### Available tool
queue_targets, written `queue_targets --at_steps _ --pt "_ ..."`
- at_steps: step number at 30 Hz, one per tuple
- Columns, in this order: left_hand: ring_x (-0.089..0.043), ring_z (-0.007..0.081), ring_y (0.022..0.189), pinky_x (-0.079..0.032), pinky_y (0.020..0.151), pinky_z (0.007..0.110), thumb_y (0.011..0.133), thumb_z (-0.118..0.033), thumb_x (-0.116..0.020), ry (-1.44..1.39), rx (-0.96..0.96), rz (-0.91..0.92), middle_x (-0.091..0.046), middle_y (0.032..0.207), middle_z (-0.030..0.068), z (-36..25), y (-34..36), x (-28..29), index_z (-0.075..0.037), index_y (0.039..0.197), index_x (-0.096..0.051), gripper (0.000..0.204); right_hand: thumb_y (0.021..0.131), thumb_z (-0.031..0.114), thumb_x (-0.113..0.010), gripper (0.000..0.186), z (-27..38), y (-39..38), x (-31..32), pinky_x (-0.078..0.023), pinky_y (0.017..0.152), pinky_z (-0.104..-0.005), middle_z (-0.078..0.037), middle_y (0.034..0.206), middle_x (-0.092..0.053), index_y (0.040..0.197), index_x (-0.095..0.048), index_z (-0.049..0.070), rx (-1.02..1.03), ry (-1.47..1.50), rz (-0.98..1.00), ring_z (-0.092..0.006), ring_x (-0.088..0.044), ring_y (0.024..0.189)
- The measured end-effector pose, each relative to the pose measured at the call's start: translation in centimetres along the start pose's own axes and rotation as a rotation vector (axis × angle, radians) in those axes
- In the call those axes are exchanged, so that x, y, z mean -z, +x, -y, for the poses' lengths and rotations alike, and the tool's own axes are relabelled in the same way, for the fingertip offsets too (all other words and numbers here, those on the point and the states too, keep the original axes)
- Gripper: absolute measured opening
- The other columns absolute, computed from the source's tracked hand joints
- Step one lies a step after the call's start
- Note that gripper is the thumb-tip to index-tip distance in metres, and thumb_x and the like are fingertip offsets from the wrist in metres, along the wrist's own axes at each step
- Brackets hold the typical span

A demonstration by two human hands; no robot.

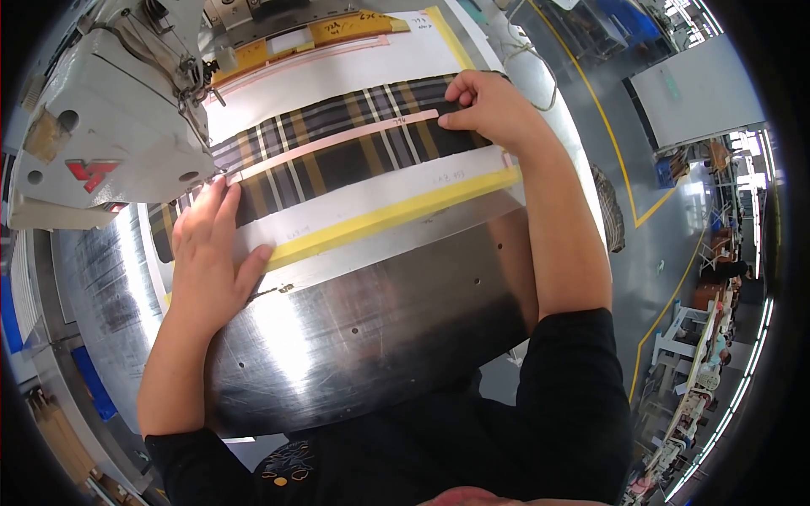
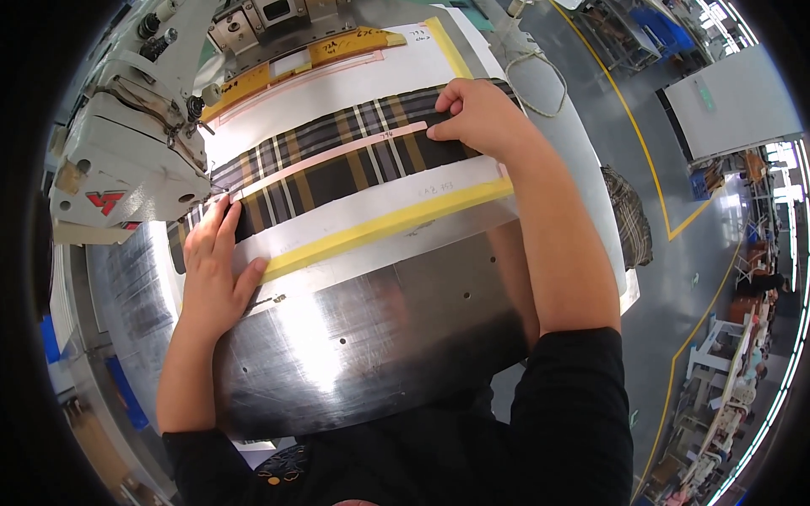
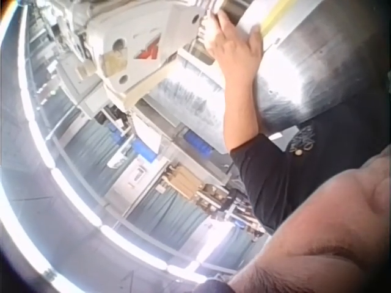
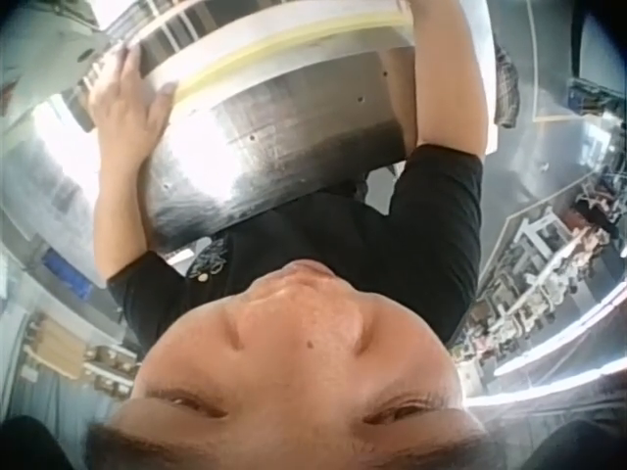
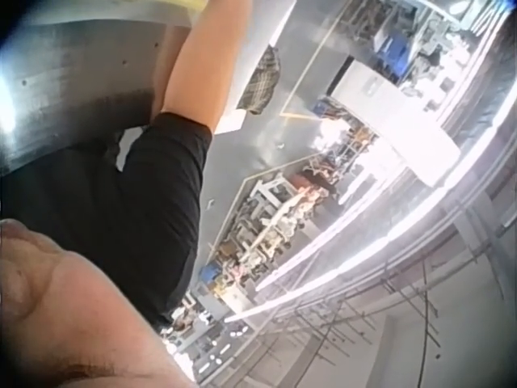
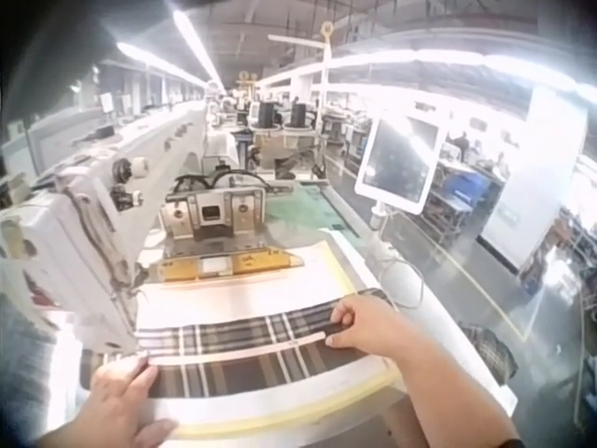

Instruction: Sewing zippers or decorative strips onto plaid fabric pieces using an industrial sewing machine.

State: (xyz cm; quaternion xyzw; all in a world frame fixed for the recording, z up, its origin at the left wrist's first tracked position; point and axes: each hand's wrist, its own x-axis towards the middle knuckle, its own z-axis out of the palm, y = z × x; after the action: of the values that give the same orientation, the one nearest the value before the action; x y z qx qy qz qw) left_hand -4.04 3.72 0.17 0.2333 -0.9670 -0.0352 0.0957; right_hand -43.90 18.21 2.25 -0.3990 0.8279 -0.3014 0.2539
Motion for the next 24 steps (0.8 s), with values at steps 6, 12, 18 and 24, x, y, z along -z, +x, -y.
queue_targets --at_steps 6,12,18,24 --pt "-0.038 0.0388 0.152 -0.024 0.126 0.05 0.093 -0.035 -0.072 -0.008 0.02 0.031 -0.04 0.165 0.0225 0.2 -0.1 -0.1 0.0 0.158 -0.044 0.079 0.073 0.013 -0.092 0.039 0.2 0.8 0.0 -0.049 0.081 -0.0322 -0.004 0.097 -0.064 0.105 -0.072 0.004 -0.063 -0.009 0.003 -0.0179 -0.06 0.091" --pt "-0.041 0.0392 0.15 -0.025 0.124 0.051 0.091 -0.034 -0.076 -0.007 0.018 0.01 -0.044 0.162 0.025 0.0 0.0 -0.1 0.002 0.154 -0.047 0.079 0.074 0.004 -0.09 0.034 0.7 1.7 0.4 -0.044 0.076 -0.027 0.004 0.089 -0.053 0.101 -0.07 0.006 -0.134 0.0 0.064 -0.0118 -0.052 0.085" --pt "-0.042 0.0393 0.149 -0.026 0.124 0.052 0.092 -0.035 -0.077 -0.027 0.009 -0.005 -0.045 0.161 0.0248 0.2 -0.2 0.0 0.002 0.155 -0.047 0.079 0.075 0.003 -0.089 0.031 0.2 2.0 0.1 -0.044 0.075 -0.0264 0.005 0.087 -0.052 0.099 -0.07 0.006 -0.113 0.027 0.073 -0.0108 -0.051 0.083" --pt "-0.041 0.0388 0.149 -0.026 0.125 0.051 0.094 -0.034 -0.074 -0.044 0.009 0.003 -0.042 0.165 0.0205 0.3 -0.3 -0.1 0.0 0.157 -0.046 0.077 0.08 0.011 -0.09 0.03 1.0 1.9 -0.1 -0.044 0.071 -0.027 0.004 0.085 -0.054 0.1 -0.069 0.005 -0.125 0.011 -0.03 -0.0107 -0.052 0.079"
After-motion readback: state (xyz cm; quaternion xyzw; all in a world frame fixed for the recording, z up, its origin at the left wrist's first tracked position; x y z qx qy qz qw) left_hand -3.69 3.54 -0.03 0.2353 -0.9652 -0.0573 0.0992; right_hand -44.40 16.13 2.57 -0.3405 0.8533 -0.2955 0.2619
